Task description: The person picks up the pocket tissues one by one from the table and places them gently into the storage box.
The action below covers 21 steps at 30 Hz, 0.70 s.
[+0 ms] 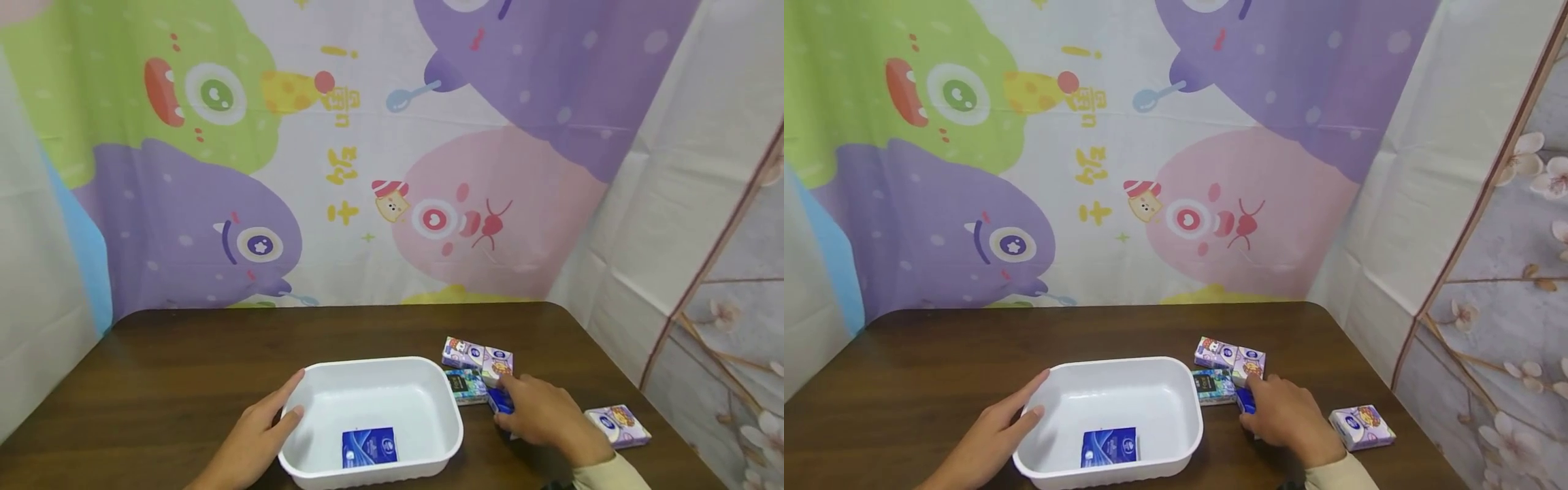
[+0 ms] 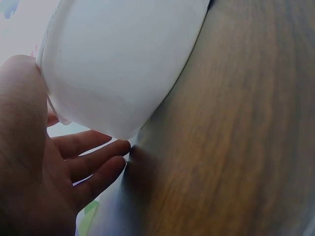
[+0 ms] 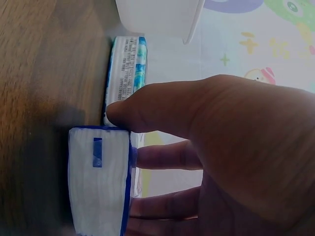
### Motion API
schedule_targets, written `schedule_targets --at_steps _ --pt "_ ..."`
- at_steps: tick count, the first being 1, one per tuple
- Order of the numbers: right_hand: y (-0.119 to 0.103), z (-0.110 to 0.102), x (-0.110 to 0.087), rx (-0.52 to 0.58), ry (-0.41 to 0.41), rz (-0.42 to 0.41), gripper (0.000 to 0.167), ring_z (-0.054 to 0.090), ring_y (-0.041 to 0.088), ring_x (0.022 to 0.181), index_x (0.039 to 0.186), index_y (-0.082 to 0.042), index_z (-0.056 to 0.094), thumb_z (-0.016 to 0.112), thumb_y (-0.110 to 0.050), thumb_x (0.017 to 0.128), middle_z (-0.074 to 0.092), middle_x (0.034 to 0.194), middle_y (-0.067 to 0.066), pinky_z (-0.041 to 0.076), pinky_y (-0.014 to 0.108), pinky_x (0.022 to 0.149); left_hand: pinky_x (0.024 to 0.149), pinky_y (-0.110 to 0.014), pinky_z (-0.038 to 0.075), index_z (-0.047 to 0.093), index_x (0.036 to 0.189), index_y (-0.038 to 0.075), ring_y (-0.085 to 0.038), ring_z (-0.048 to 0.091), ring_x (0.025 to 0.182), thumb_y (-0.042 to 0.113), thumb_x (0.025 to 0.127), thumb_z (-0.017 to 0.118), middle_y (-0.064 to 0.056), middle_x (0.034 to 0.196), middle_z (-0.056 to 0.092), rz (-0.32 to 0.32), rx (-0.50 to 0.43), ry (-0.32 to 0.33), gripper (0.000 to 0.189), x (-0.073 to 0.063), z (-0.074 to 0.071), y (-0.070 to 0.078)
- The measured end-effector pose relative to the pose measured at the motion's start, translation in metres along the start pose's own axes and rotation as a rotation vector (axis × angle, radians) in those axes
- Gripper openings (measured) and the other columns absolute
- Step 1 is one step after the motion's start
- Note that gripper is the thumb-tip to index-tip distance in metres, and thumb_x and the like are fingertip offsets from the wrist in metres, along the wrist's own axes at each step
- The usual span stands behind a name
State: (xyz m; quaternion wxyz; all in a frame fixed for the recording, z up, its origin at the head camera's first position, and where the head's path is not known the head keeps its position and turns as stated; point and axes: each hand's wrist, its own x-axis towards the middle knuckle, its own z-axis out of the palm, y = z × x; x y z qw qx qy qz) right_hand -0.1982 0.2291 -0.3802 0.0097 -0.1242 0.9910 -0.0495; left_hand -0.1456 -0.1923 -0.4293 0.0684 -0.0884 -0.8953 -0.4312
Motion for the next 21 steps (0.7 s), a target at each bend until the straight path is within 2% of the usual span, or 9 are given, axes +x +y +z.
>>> schedule_targets --at_steps 13,21 --pt "0.0002 -0.0007 -0.0010 0.021 -0.011 0.010 0.051 0.060 0.022 0.082 0.123 -0.017 0.064 0.079 -0.044 0.082 0.061 0.094 0.004 0.053 0.053 0.073 0.106 -0.054 0.040 0.044 0.153 0.015 -0.033 0.049 0.133 0.026 0.102 0.059 -0.011 0.148 0.051 0.053 0.030 0.040 0.054 -0.0016 0.0009 -0.0009" --pt "0.0007 0.0035 -0.0012 0.023 -0.004 0.021 0.055 0.061 0.023 0.083 0.129 -0.015 0.064 0.073 -0.050 0.086 0.062 0.095 0.006 0.053 0.054 0.074 0.107 -0.054 0.039 0.043 0.154 0.017 -0.033 0.048 0.134 0.027 0.103 0.058 -0.012 0.149 0.050 0.036 0.029 0.019 0.054 -0.0012 0.0004 0.0004"
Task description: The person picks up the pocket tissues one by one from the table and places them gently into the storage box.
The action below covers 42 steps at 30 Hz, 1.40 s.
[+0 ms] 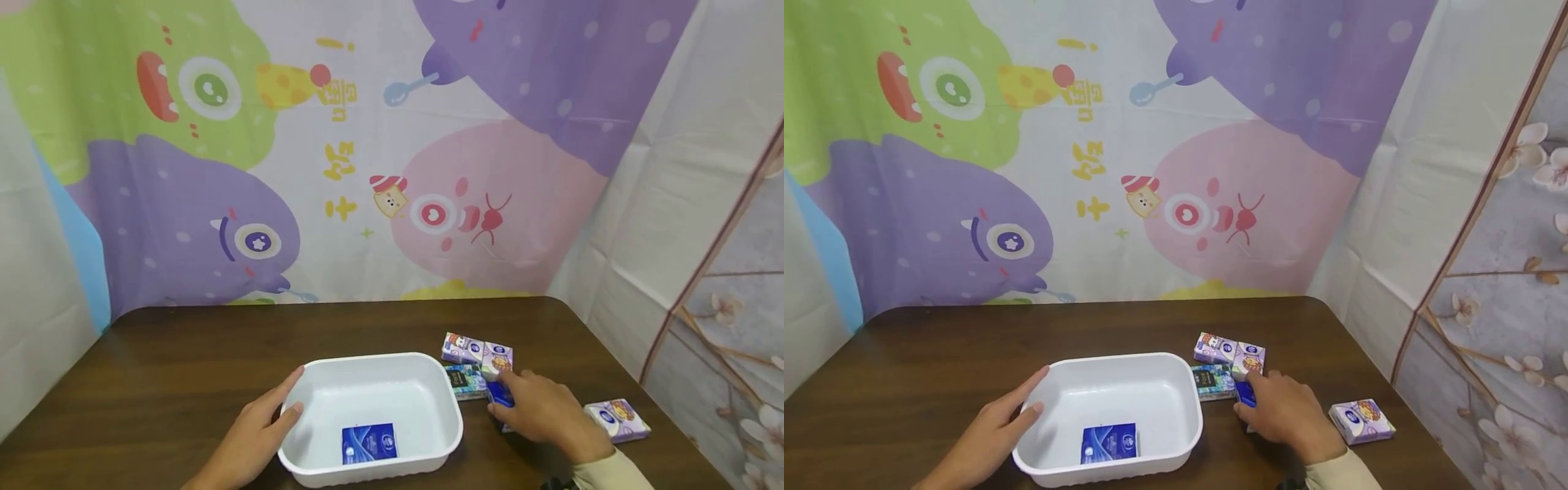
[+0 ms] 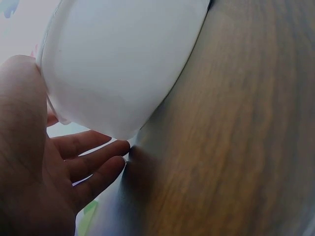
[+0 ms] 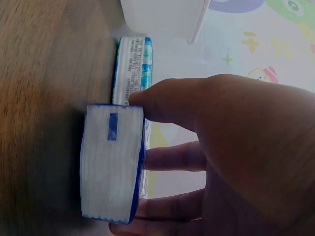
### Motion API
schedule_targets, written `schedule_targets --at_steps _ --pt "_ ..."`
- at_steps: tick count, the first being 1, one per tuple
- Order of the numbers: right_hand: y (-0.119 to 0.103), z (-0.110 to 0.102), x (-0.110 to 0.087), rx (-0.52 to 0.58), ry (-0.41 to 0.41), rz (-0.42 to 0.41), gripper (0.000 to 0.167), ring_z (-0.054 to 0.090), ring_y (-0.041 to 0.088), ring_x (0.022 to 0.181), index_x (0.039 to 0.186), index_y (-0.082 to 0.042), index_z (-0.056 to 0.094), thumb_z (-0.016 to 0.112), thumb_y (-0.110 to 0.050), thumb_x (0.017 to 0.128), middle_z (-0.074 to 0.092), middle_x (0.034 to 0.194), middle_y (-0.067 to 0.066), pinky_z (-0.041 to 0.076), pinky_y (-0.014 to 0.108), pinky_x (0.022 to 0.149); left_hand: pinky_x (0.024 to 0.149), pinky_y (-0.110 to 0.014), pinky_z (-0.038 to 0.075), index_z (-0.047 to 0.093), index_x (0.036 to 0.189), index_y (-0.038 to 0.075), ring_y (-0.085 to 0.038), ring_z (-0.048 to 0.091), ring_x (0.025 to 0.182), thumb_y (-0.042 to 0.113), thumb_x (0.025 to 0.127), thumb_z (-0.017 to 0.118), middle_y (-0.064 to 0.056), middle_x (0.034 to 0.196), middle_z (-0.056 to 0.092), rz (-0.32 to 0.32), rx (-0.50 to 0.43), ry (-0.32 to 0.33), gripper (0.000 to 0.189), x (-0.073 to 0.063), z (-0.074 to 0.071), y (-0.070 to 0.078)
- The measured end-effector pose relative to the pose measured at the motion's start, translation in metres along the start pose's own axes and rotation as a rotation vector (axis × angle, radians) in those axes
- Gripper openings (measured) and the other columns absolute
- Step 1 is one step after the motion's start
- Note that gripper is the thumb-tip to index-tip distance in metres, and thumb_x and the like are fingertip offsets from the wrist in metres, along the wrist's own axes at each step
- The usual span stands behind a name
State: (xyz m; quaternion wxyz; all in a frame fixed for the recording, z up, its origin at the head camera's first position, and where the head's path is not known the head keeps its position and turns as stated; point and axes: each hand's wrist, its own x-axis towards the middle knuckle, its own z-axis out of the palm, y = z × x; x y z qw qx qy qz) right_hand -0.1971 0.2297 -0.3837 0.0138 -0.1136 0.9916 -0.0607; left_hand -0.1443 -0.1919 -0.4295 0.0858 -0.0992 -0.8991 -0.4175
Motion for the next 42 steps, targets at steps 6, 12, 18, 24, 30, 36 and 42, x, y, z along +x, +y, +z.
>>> schedule_targets --at_steps 6,12,18,24,30,36,42 --pt "-0.001 -0.001 0.002 0.004 -0.044 0.025 0.061 0.061 0.024 0.082 0.131 -0.013 0.064 0.073 -0.053 0.086 0.063 0.097 0.007 0.053 0.055 0.075 0.107 -0.054 0.039 0.042 0.154 0.017 -0.032 0.047 0.135 0.028 0.103 0.058 -0.012 0.149 0.049 -0.024 -0.008 -0.009 0.055 -0.003 0.000 -0.001" --pt "-0.001 -0.002 0.007 -0.012 -0.061 0.037 0.062 0.063 0.024 0.085 0.130 -0.013 0.064 0.073 -0.053 0.085 0.065 0.098 0.007 0.053 0.056 0.077 0.108 -0.054 0.038 0.042 0.155 0.017 -0.033 0.046 0.136 0.028 0.103 0.058 -0.013 0.150 0.048 -0.026 -0.026 -0.009 0.055 0.000 0.000 -0.001" --pt "-0.005 -0.003 0.012 -0.026 -0.072 0.014 0.055 0.063 0.024 0.085 0.125 -0.013 0.065 0.075 -0.047 0.084 0.065 0.096 0.006 0.053 0.057 0.077 0.108 -0.053 0.038 0.043 0.154 0.017 -0.032 0.047 0.135 0.026 0.102 0.058 -0.011 0.149 0.049 -0.014 -0.013 0.002 0.055 0.001 0.000 -0.003" --pt "-0.012 -0.005 0.017 -0.048 -0.079 0.002 0.048 0.064 0.026 0.085 0.119 -0.011 0.066 0.076 -0.043 0.083 0.068 0.097 0.007 0.052 0.057 0.078 0.108 -0.053 0.038 0.042 0.154 0.017 -0.032 0.046 0.136 0.027 0.102 0.058 -0.011 0.149 0.049 -0.029 -0.022 -0.008 0.055 0.002 0.000 -0.002" --pt "-0.014 -0.006 0.018 -0.052 -0.104 0.028 0.050 0.065 0.028 0.086 0.120 -0.010 0.066 0.075 -0.043 0.084 0.068 0.100 0.009 0.052 0.059 0.079 0.108 -0.051 0.038 0.044 0.153 0.019 -0.027 0.047 0.134 0.026 0.102 0.059 -0.008 0.148 0.051 0.002 -0.020 0.016 0.054 0.002 0.000 0.000" --pt "-0.014 -0.007 0.018 -0.057 -0.118 0.039 0.051 0.063 0.026 0.083 0.121 -0.011 0.066 0.075 -0.044 0.083 0.068 0.099 0.007 0.052 0.057 0.077 0.108 -0.053 0.038 0.044 0.153 0.018 -0.029 0.047 0.135 0.026 0.102 0.059 -0.009 0.149 0.050 -0.012 -0.013 0.010 0.054 0.002 0.001 0.001" --pt "-0.016 -0.006 0.019 -0.060 -0.137 0.051 0.050 0.062 0.025 0.081 0.119 -0.011 0.065 0.075 -0.045 0.083 0.067 0.098 0.007 0.052 0.059 0.078 0.108 -0.054 0.038 0.043 0.154 0.018 -0.032 0.047 0.135 0.026 0.102 0.058 -0.010 0.149 0.050 -0.035 -0.013 -0.003 0.054 0.001 0.002 0.001"
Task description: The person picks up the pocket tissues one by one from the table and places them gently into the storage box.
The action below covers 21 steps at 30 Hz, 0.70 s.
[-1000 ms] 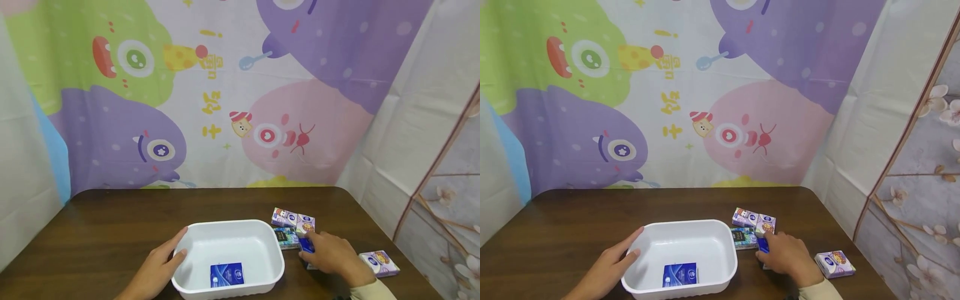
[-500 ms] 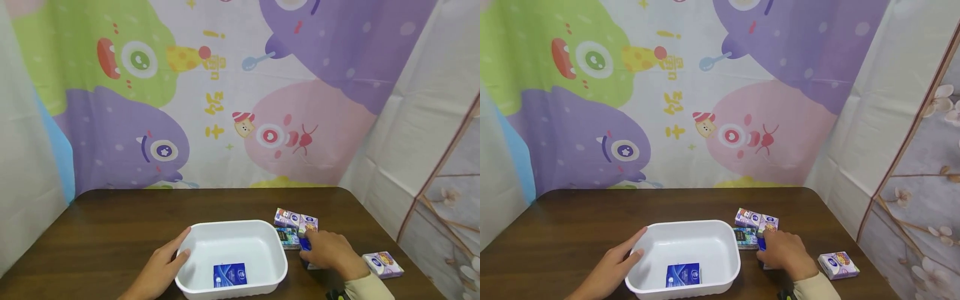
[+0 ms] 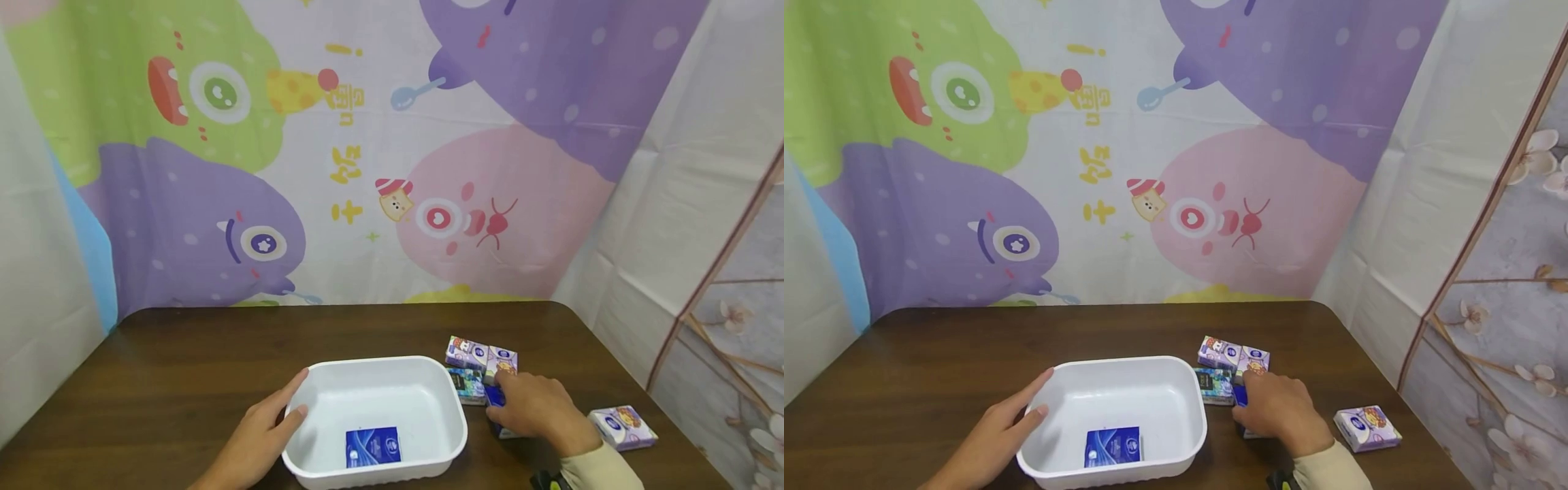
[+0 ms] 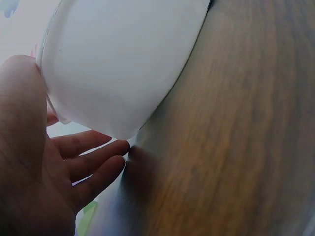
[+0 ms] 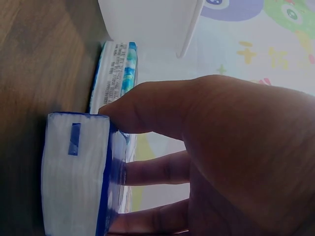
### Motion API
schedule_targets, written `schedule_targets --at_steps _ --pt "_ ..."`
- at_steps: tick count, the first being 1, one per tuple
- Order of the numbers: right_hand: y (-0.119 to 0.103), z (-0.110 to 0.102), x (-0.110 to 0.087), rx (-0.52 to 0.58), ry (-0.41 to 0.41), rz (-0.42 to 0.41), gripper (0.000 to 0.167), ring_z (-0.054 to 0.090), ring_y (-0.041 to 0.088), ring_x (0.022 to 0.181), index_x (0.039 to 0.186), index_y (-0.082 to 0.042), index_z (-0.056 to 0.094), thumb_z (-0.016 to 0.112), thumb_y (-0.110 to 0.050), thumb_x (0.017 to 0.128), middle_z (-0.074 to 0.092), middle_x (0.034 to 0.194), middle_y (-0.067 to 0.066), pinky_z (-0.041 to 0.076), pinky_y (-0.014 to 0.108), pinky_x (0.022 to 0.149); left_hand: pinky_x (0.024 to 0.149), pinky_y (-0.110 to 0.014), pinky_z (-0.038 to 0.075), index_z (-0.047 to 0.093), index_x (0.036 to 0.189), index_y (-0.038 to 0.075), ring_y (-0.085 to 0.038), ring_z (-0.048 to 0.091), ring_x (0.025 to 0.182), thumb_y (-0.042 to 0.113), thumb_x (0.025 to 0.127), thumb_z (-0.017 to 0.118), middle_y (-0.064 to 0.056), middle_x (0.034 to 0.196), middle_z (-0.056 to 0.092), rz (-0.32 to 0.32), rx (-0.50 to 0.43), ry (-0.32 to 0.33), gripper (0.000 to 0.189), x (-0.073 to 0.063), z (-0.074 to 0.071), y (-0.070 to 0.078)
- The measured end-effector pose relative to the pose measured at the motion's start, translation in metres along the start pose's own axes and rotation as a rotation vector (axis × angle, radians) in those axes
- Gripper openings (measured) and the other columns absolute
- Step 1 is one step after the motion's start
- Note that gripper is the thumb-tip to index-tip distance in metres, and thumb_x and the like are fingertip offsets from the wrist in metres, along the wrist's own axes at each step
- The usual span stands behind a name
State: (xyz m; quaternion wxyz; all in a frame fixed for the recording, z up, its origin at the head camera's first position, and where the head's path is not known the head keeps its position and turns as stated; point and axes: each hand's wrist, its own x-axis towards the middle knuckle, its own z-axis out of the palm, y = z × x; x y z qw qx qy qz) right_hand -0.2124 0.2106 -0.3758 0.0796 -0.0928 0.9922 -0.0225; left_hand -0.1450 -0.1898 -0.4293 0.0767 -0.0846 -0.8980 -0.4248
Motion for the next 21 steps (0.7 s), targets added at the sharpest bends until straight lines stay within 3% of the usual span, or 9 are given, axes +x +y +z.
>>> schedule_targets --at_steps 11,21 --pt "-0.0008 0.0040 -0.0049 0.005 0.039 -0.008 0.043 0.061 0.024 0.077 0.111 -0.012 0.066 0.075 -0.043 0.082 0.066 0.092 0.005 0.052 0.057 0.075 0.108 -0.054 0.038 0.042 0.154 0.016 -0.033 0.046 0.136 0.028 0.103 0.057 -0.011 0.150 0.048 0.010 -0.012 -0.021 0.055 -0.0003 -0.0007 -0.0011" --pt "-0.0029 0.0034 -0.0015 -0.005 0.057 0.041 0.055 0.064 0.029 0.083 0.123 -0.009 0.065 0.073 -0.046 0.083 0.070 0.102 0.012 0.052 0.059 0.075 0.108 -0.053 0.039 0.043 0.154 0.018 -0.030 0.047 0.135 0.027 0.103 0.057 -0.009 0.149 0.050 0.025 -0.006 0.003 0.054 -0.0009 0.0000 -0.0020"
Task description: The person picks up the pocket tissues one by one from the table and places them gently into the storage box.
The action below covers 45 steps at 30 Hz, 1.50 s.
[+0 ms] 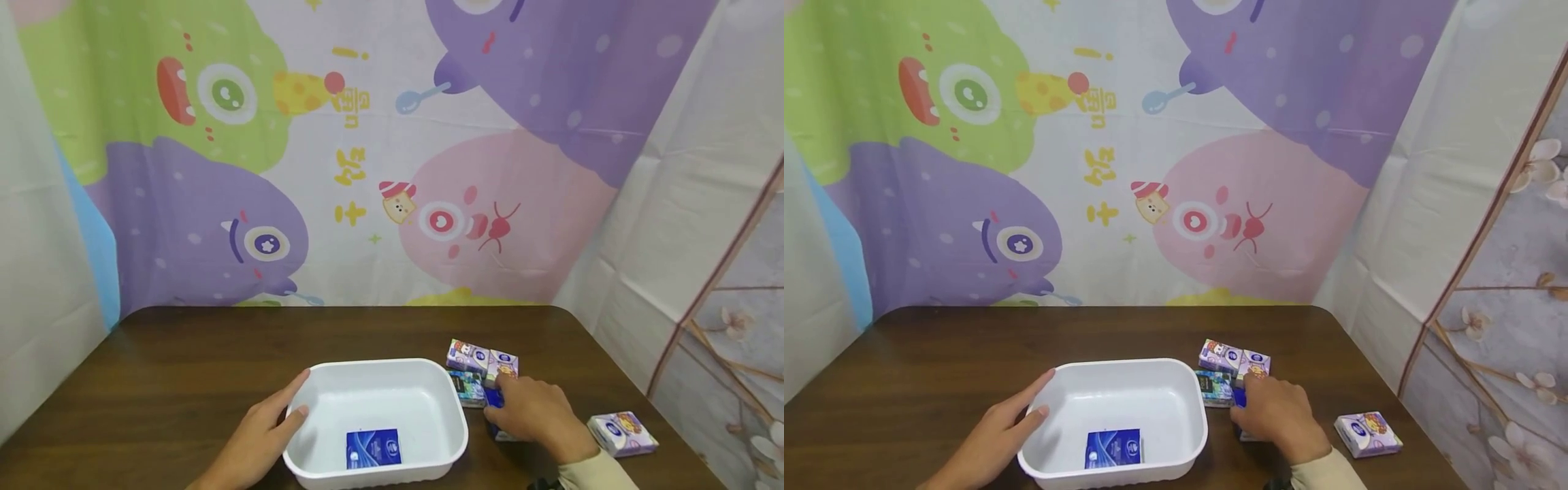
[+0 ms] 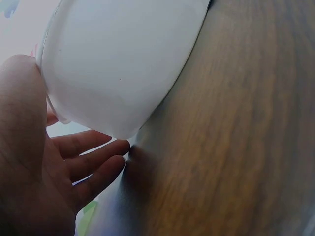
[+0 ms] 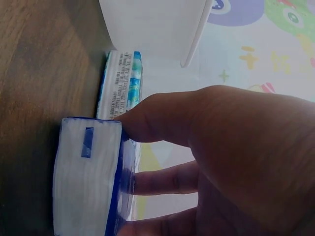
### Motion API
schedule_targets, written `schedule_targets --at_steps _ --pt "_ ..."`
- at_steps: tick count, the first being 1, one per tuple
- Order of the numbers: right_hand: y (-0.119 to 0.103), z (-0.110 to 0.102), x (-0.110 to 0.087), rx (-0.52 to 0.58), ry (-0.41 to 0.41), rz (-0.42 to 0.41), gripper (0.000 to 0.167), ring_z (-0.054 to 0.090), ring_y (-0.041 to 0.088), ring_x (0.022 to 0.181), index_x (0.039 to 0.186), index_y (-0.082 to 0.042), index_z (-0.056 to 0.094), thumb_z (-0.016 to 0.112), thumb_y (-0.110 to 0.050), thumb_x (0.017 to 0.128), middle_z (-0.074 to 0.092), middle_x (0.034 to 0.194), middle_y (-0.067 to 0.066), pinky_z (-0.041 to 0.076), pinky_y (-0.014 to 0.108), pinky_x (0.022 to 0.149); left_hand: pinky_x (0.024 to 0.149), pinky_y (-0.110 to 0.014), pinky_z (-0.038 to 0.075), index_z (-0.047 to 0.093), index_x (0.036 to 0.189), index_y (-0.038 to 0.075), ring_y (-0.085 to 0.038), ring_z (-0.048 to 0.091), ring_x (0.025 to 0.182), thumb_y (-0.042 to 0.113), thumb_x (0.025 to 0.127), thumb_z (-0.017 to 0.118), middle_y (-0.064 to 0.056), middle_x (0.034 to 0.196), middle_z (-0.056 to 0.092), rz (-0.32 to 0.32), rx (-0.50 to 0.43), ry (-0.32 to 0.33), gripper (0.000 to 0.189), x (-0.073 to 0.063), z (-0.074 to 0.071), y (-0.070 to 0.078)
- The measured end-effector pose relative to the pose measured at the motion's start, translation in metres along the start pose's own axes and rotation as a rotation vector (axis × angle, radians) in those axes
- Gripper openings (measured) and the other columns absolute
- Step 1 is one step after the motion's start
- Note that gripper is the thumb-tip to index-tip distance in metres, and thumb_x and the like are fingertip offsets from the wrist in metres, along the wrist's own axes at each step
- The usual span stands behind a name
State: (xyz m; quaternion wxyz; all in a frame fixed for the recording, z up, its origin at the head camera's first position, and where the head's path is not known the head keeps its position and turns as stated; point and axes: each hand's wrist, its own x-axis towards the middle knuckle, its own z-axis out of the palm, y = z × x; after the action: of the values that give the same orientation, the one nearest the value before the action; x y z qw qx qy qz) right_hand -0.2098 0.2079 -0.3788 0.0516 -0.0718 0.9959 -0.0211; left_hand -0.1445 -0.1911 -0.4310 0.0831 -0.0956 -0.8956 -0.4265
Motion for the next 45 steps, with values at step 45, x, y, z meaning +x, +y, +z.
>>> schedule_targets --at_steps 45 --pt "-0.006 -0.017 -0.006 0.047 0.051 0.042 0.059 0.057 0.025 0.071 0.126 -0.007 0.063 0.067 -0.047 0.084 0.069 0.101 0.012 0.052 0.051 0.064 0.108 -0.053 0.038 0.044 0.153 0.018 -0.030 0.048 0.134 0.025 0.103 0.058 -0.009 0.149 0.050 0.003 0.005 0.000 0.053 0.000 0.000 0.001"
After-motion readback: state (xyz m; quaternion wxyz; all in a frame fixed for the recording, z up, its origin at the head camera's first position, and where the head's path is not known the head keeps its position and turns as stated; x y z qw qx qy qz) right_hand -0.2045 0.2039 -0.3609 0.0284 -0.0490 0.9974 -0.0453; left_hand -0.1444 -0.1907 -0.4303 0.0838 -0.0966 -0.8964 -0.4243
